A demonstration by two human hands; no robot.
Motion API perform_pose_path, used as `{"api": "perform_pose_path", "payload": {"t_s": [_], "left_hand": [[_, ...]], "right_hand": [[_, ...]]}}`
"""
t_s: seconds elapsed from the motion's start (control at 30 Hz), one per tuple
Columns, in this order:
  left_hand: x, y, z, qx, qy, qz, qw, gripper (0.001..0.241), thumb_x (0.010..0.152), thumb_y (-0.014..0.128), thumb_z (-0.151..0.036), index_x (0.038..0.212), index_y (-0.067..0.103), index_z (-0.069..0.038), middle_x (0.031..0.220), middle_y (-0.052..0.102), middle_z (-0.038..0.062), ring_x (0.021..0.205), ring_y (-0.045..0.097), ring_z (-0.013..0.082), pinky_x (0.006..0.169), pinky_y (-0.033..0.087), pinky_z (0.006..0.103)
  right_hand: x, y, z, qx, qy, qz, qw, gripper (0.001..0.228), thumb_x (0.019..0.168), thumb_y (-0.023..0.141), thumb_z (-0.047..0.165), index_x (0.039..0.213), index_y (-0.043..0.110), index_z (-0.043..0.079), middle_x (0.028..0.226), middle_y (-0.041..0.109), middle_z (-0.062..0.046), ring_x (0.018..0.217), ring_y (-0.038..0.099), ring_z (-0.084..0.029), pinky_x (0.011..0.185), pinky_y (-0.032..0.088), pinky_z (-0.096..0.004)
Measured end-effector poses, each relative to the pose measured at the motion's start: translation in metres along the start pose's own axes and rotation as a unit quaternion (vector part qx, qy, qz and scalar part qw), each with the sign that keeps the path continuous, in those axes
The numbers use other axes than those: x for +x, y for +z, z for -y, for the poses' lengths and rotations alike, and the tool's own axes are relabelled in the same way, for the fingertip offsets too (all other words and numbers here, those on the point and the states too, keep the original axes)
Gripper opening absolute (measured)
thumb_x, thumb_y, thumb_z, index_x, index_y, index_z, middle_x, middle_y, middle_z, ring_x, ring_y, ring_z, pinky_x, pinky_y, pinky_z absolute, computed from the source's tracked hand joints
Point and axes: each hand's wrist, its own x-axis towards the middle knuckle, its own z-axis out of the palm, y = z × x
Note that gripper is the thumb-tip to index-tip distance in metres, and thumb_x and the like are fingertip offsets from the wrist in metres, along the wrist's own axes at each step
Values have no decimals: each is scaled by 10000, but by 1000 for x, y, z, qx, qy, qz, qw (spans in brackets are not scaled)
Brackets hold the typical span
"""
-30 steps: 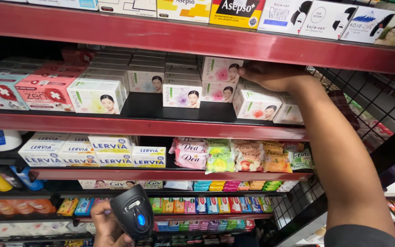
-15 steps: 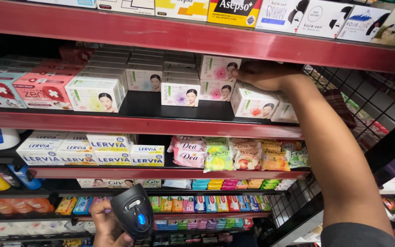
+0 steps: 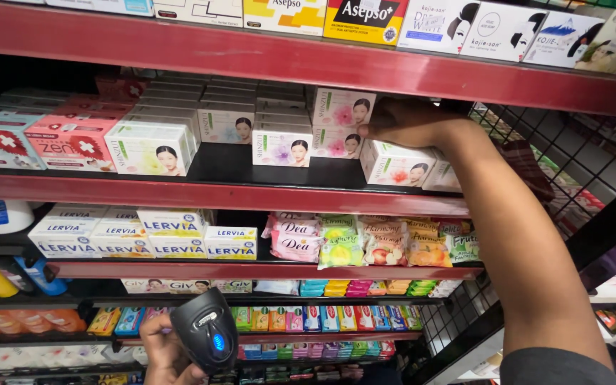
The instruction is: The person sits on the floor and repeatedly picks small white boxes from a cardboard box, scans each with a handheld barcode scanner, and places them on a shelf. The person also adjusts the alignment of boxes already on the shelf.
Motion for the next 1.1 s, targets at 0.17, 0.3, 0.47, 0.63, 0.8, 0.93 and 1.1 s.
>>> {"api": "perform_pose_path", "payload": {"t_s": [0.17, 0.3, 0.47, 0.63, 0.8, 0.93, 1.1], "left_hand": [[4, 2, -2, -10, 23, 17, 1000, 903, 795, 902, -213, 1413, 249, -124, 1393, 522, 243, 1246, 592, 304, 1041, 467, 446], [4, 5, -7, -1, 4, 6, 1000, 900, 790, 895, -222, 1405, 246, -121, 1383, 533, 259, 1247, 593, 312, 1042, 467, 450], [6, 6, -8, 3, 3, 9, 1000, 905, 790, 893, -224, 1403, 235, -119, 1377, 537, 262, 1239, 596, 306, 1035, 468, 442], [4, -1, -1, 2, 24, 21, 999, 899, 807, 894, -217, 1408, 235, -107, 1341, 557, 267, 1181, 625, 290, 1004, 498, 427], [4, -1, -4, -7, 12, 29, 999, 923, 798, 899, -223, 1412, 219, -113, 1344, 543, 251, 1158, 627, 282, 950, 521, 413], [-1, 2, -11, -10, -10, 31, 999, 934, 808, 891, -229, 1422, 193, -136, 1354, 524, 216, 1154, 620, 272, 915, 527, 400], [7, 24, -37, 7, -22, 40, 999, 893, 847, 865, -222, 1433, 196, -139, 1362, 516, 194, 1186, 590, 251, 977, 495, 403]], "right_hand": [[2, 3, -5, 21, 11, 7, 1000, 973, 789, 527, 782, 1546, 410, 183, 1608, 394, -119, 1504, 329, -303, 1207, 251, -441], [-1, 1, -3, 26, 9, 14, 1000, 1004, 766, 547, 801, 1545, 402, 183, 1605, 395, -124, 1500, 336, -304, 1204, 260, -436], [-2, 1, -3, 23, 7, 12, 1000, 993, 754, 544, 801, 1533, 429, 196, 1591, 428, -118, 1488, 366, -304, 1196, 286, -438], [-3, 0, -3, 20, -16, 11, 1000, 970, 766, 536, 796, 1492, 498, 154, 1543, 535, -127, 1452, 480, -297, 1199, 358, -416], [-2, 2, -6, 24, 7, 15, 1000, 984, 771, 561, 786, 1530, 422, 176, 1585, 435, -116, 1473, 387, -307, 1188, 299, -433], [1, 5, -8, 53, -26, 19, 998, 971, 774, 575, 759, 1531, 428, 170, 1585, 449, -109, 1473, 399, -291, 1191, 308, -414], [7, 10, -16, 60, -7, 17, 998, 972, 790, 602, 736, 1542, 400, 154, 1591, 423, -111, 1478, 374, -287, 1191, 283, -411]]}}
